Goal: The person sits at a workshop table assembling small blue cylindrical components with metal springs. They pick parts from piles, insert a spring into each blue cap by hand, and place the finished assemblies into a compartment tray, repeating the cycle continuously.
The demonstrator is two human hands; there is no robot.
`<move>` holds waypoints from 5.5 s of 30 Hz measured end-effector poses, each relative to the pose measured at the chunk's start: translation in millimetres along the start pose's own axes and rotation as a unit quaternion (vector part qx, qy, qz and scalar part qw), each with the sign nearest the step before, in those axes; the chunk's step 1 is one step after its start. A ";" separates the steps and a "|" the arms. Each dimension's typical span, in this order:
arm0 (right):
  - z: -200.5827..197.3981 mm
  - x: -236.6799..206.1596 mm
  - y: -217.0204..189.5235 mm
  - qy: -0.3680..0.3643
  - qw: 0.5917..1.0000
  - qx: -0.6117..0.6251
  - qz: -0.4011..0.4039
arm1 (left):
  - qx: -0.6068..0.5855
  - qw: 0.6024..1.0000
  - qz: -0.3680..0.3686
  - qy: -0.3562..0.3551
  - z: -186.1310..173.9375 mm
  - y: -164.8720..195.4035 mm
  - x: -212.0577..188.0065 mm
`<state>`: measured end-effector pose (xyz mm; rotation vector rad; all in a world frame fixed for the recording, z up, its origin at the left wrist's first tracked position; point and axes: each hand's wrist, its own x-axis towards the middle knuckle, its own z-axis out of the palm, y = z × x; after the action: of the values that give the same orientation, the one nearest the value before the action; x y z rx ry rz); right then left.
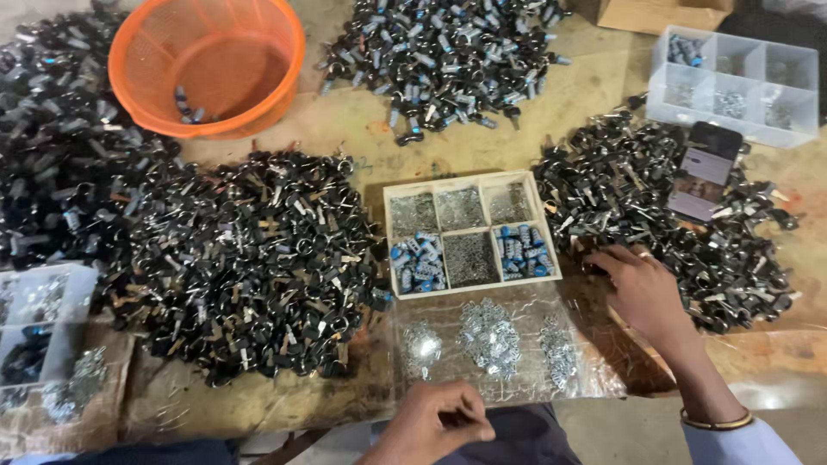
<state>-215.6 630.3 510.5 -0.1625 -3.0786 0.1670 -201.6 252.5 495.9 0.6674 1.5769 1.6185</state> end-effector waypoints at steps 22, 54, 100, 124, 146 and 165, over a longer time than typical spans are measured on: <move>20.3 14.5 6.8 0.139 0.989 0.053 0.026 | 0.529 0.843 0.072 0.059 -26.6 42.9 207.3; 1.7 -32.4 -75.9 0.123 0.983 0.119 -0.070 | 0.094 0.984 0.052 0.144 -91.1 68.6 127.8; 46.0 57.9 -120.9 -0.102 0.664 0.738 -0.062 | 0.114 0.937 0.142 0.297 -62.6 2.5 103.2; 56.2 47.3 -125.1 -0.119 0.705 0.698 -0.034 | 0.109 0.938 0.145 0.296 -64.0 1.2 102.9; 14.8 65.2 -113.3 0.085 0.965 0.195 -0.152 | 0.080 0.934 0.166 0.305 -61.4 -2.9 103.3; 53.0 45.3 -125.1 -0.128 0.724 0.676 -0.043 | 0.125 0.932 0.154 0.304 -63.2 -6.7 102.1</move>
<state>-276.5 505.9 473.9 0.0994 -2.2726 2.3654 -309.7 297.8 468.7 0.5961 2.2440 2.0013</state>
